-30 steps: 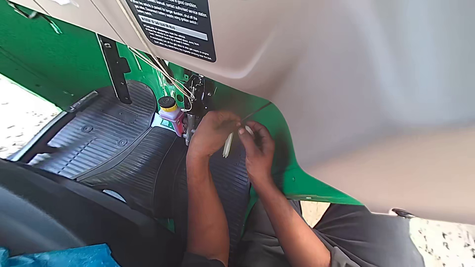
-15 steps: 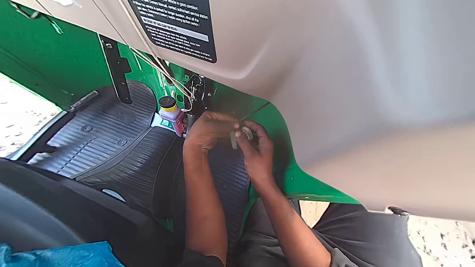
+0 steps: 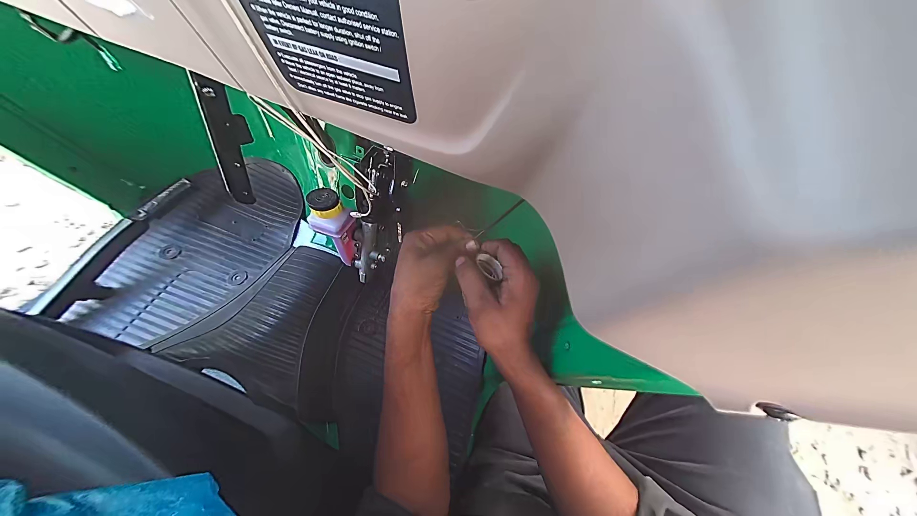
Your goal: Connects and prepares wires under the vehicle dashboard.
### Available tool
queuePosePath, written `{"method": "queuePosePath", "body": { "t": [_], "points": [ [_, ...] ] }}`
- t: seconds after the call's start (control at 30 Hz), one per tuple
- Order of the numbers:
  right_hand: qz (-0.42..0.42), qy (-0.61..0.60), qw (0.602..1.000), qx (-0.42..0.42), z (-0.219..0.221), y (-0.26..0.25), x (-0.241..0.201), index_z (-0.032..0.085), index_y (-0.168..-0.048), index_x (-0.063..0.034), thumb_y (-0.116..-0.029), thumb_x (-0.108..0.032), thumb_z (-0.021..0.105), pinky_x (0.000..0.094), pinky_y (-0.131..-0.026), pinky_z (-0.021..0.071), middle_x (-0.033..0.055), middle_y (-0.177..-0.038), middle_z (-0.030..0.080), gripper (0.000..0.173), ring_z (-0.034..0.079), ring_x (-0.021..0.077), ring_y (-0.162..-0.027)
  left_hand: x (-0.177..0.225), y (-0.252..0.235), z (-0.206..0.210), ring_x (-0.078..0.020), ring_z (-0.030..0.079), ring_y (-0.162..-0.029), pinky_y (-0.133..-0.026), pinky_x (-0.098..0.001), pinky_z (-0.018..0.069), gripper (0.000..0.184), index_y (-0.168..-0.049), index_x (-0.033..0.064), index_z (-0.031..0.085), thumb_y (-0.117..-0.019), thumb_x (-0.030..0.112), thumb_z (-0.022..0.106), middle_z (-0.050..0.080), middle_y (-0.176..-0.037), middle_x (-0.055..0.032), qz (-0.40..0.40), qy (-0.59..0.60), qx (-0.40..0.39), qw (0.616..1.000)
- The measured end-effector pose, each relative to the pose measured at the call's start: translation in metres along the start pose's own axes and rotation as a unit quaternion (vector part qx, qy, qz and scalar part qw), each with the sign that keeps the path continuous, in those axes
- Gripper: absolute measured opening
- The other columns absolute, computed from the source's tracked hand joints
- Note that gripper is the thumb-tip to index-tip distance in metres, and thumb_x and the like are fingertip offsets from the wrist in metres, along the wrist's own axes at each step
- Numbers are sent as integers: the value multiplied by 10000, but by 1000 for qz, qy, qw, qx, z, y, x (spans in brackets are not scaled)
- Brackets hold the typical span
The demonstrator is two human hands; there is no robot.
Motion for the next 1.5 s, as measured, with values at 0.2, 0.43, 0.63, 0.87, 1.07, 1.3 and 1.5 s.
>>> {"method": "queuePosePath", "body": {
  "t": [0.2, 0.43, 0.63, 0.87, 1.07, 1.3, 1.5],
  "points": [
    [-68, -62, 996, -2, -2, 2, -10, 674, -973, -43, -848, -31, 683, 180, -633, 543, 15, -890, 612, 126, 616, 51, -782, 1, 11, 15, -61, 616, -660, -594, -219, 537, 133, -922, 71, 716, -999, 98, 611, 665, -777, -21, -26, 131, 46, 990],
    [-131, -81, 988, 11, -9, 5, -11, 710, -921, -46, -807, -82, 705, 222, -653, 523, 0, -827, 586, 119, 590, 94, -789, 24, 16, 12, -87, 613, -633, -561, -234, 530, 81, -931, 63, 727, -969, 79, 658, 674, -779, -42, 35, 49, 57, 997],
    [-290, -39, 948, -125, 0, 75, -47, 728, -898, -77, -856, -323, 710, 362, -772, 547, 45, -806, 688, 250, 648, 164, -805, 10, -13, -2, -163, 663, -674, -640, -385, 603, 163, -966, 69, 716, -1020, 193, 624, 680, -787, -45, 24, -139, 119, 983],
    [-10, -207, 978, -38, 13, 81, 46, 628, -1054, -20, -1001, -237, 596, 186, -694, 492, 12, -927, 602, 226, 567, 37, -805, 37, -6, 7, -163, 695, -808, -761, -367, 625, 139, -1030, 47, 739, -1003, 150, 651, 722, -953, -64, 60, 23, 7, 998],
    [181, 124, 963, -157, 39, 117, 173, 640, -1228, -46, -937, -354, 692, 399, -958, 526, 121, -1148, 648, 427, 619, 219, -1088, 13, -5, 1, -159, 698, -852, -788, -355, 617, 214, -1108, 49, 723, -1062, 159, 546, 723, -1083, -71, 15, 71, 26, 997],
    [106, 169, 965, -173, 38, 101, 142, 628, -1343, -81, -935, -252, 663, 428, -1031, 510, 156, -1393, 557, 443, 552, 264, -1268, 7, -9, -6, -156, 692, -823, -794, -358, 616, 225, -1121, -4, 707, -1065, 112, 523, 721, -1018, -89, 11, 108, 48, 993],
    [14, -175, 980, 92, 9, 19, 57, 637, -1208, -93, -1068, -170, 489, 244, -785, 509, -7, -1037, 628, 217, 591, 72, -899, -3, 5, -18, -134, 693, -784, -753, -354, 630, 174, -1129, 99, 698, -1043, 219, 606, 692, -932, -23, 8, 114, 86, 990]
  ]
}}
Point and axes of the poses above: each hand's wrist, its own y-axis away from the middle knuckle, its own z-axis out of the palm, x = y × z, the point moved 7 cm from there along -y, towards the middle knuckle
